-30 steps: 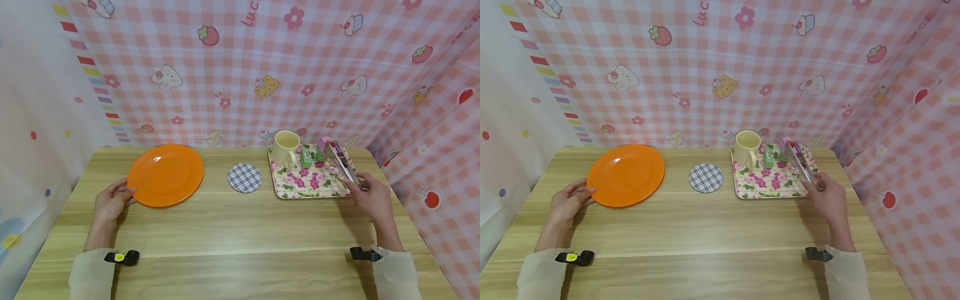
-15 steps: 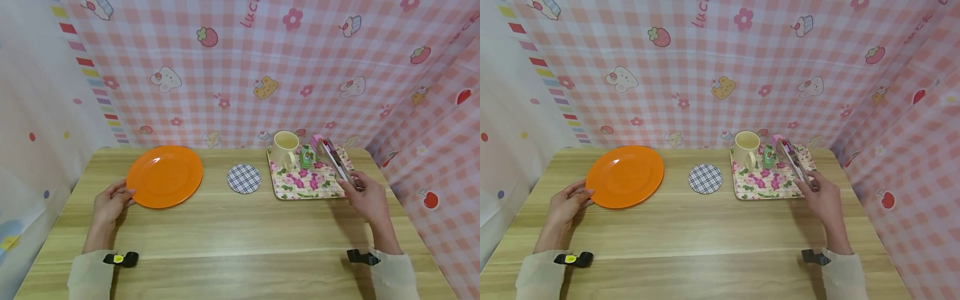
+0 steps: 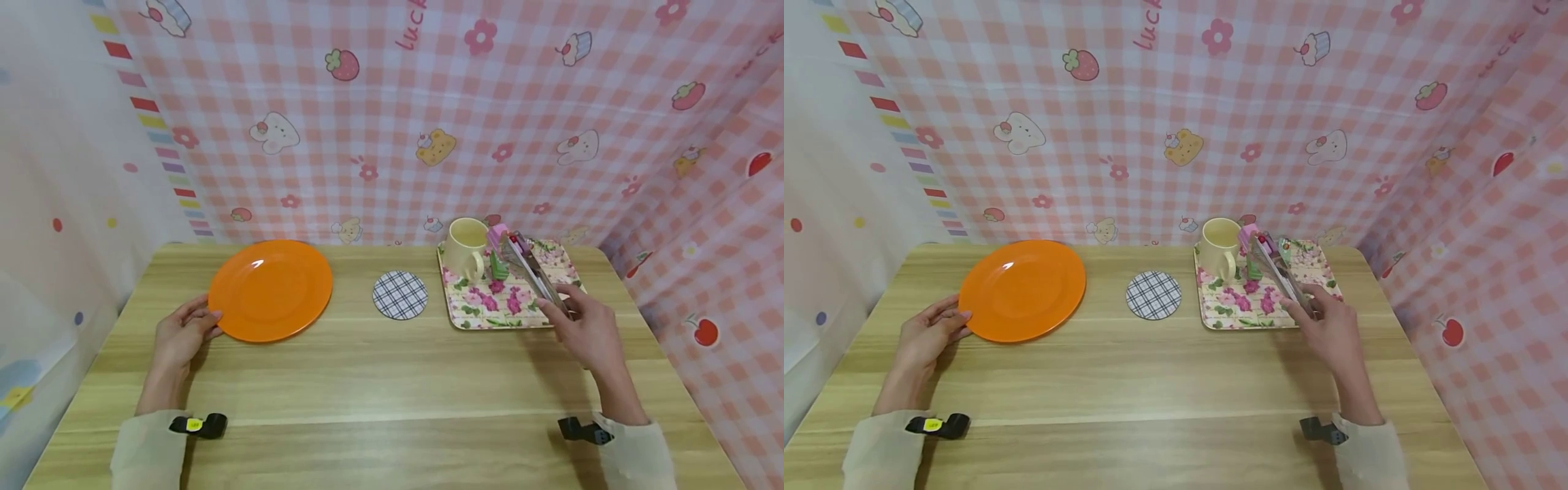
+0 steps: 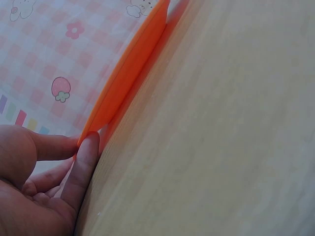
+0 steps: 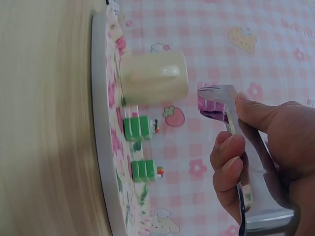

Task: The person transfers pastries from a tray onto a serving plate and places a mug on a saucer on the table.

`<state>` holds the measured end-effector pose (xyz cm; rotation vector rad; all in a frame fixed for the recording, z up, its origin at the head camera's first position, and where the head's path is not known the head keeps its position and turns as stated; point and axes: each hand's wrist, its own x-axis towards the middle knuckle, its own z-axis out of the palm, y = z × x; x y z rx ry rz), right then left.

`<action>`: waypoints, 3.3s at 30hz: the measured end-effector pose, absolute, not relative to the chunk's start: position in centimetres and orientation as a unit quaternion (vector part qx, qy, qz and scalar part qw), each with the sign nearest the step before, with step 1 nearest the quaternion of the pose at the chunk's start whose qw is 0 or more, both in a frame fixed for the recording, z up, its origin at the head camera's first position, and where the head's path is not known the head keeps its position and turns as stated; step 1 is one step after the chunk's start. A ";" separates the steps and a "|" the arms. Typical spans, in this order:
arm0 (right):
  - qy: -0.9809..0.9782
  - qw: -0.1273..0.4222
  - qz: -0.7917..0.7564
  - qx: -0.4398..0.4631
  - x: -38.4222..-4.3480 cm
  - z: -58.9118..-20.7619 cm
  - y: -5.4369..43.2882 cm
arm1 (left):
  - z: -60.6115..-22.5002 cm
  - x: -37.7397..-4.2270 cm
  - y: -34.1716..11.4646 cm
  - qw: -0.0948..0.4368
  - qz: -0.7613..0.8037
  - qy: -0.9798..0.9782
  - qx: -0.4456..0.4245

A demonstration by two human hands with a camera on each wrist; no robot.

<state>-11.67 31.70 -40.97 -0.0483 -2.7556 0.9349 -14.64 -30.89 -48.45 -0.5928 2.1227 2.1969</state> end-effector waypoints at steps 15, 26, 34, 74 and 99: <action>-0.933 0.116 0.339 0.032 -12.0 -41.7 29.4 | -48.7 -14.7 -30.9 0.014 0.714 0.674 -0.189; -0.934 0.088 0.346 0.034 -12.2 -42.1 27.3 | -48.6 -14.7 -31.2 0.009 0.721 0.666 -0.190; -0.936 0.079 0.339 0.047 -12.3 -42.5 26.1 | -48.7 -14.7 -30.9 0.014 0.717 0.672 -0.186; -0.929 0.022 0.361 0.073 -14.1 -43.2 19.5 | -48.7 -14.5 -30.9 0.017 0.715 0.670 -0.197; -0.924 0.007 0.369 0.098 -15.4 -43.9 14.8 | -48.8 -14.5 -31.2 0.019 0.712 0.675 -0.194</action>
